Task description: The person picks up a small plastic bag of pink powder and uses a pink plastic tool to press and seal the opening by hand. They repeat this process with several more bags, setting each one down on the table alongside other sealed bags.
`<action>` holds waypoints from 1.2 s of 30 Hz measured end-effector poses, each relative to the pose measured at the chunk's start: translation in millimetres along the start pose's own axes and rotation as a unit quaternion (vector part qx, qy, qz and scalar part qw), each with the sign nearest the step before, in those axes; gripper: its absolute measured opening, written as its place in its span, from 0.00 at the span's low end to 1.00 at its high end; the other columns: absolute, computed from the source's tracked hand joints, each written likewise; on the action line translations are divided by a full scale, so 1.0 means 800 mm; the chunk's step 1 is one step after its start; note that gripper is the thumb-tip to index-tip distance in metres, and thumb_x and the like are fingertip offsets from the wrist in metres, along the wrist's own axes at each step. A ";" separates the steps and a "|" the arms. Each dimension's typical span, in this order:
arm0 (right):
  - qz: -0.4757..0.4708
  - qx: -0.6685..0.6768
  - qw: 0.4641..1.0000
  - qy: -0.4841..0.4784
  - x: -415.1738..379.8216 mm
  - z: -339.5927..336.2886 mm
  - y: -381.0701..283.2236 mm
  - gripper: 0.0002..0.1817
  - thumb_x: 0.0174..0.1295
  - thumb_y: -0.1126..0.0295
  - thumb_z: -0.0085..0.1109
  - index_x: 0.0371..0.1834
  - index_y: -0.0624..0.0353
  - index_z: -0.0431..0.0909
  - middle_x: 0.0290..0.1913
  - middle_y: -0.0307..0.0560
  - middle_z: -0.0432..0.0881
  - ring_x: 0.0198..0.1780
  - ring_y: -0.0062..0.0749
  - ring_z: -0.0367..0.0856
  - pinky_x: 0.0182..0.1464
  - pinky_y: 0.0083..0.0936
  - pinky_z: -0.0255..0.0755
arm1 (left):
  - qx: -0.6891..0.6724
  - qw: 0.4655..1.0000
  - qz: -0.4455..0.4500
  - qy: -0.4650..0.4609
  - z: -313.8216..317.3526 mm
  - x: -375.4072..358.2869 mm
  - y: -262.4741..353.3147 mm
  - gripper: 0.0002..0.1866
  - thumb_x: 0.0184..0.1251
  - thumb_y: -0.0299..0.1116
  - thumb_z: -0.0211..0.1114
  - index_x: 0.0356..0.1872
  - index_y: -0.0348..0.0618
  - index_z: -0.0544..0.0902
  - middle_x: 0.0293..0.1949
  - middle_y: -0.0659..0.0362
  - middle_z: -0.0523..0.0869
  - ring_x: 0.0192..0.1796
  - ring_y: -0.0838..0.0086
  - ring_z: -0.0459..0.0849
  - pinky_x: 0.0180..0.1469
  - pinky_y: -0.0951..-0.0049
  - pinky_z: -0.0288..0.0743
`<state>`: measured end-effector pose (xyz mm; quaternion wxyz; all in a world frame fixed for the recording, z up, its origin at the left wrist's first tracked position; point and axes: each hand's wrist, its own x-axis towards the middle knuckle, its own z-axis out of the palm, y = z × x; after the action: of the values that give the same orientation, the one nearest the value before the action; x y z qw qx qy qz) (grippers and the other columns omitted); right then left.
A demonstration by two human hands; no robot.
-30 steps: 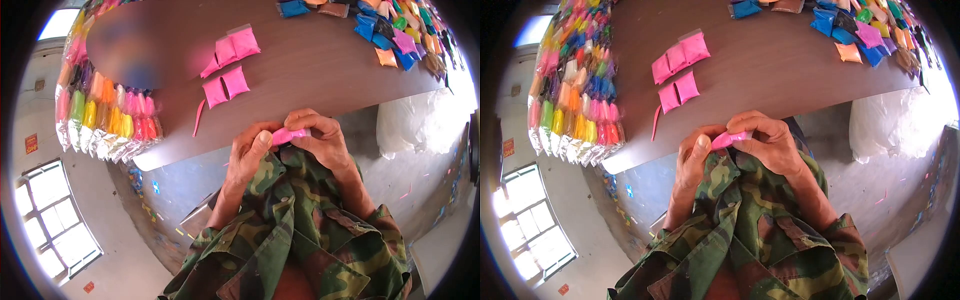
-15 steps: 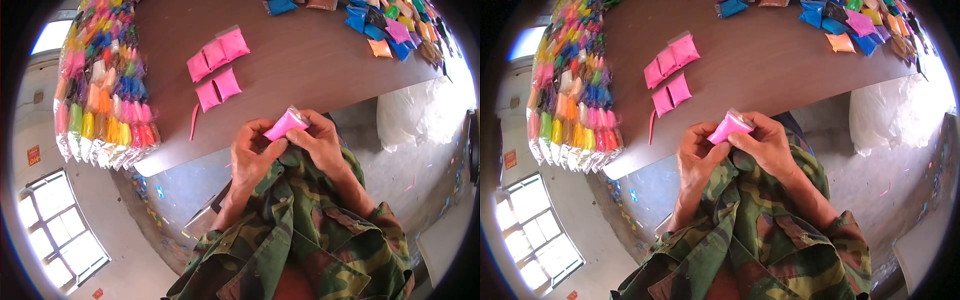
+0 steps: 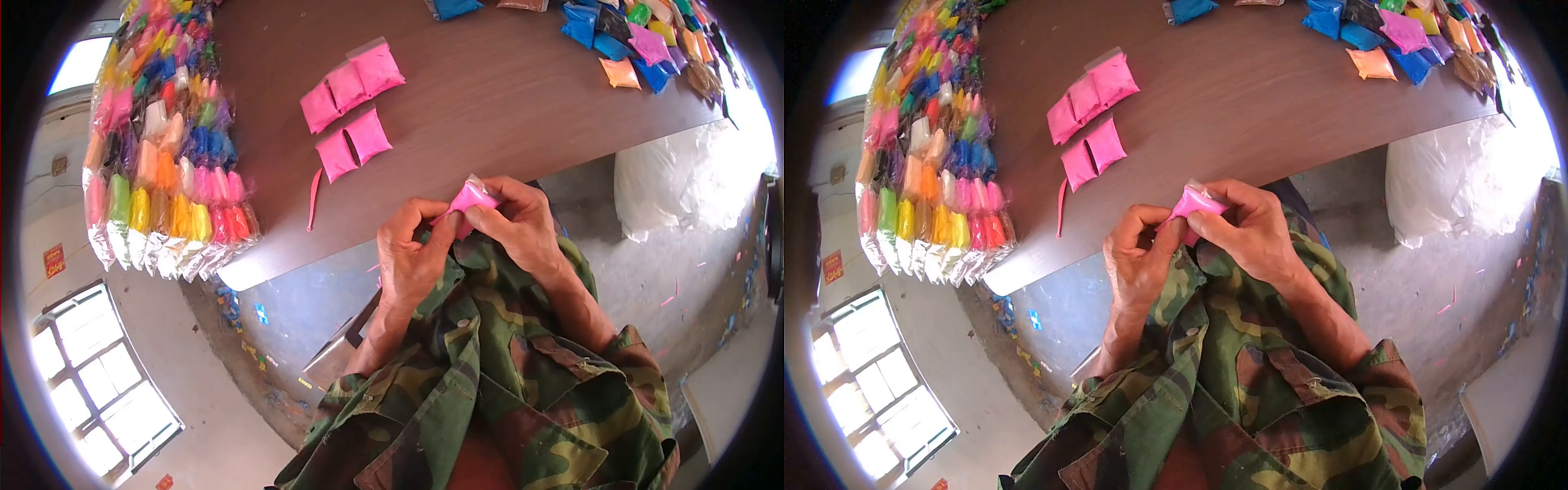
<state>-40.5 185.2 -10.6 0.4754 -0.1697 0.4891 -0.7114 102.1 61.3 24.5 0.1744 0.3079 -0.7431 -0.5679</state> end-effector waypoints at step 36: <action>0.007 -0.017 1.000 -0.019 0.006 -0.001 0.002 0.15 0.73 0.77 0.69 0.61 0.70 0.83 0.49 0.40 0.89 0.49 0.18 0.87 0.52 0.19 0.82 | 0.029 1.000 0.008 0.007 -0.004 0.012 -0.009 0.08 0.75 0.28 0.72 0.47 0.32 0.89 0.38 0.60 0.91 0.41 0.79 0.85 0.47 0.74 0.80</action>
<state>-43.1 181.6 -13.3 0.4866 -0.1880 0.4933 -0.6961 98.6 51.4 17.6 0.1751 0.3109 -0.7602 -0.5429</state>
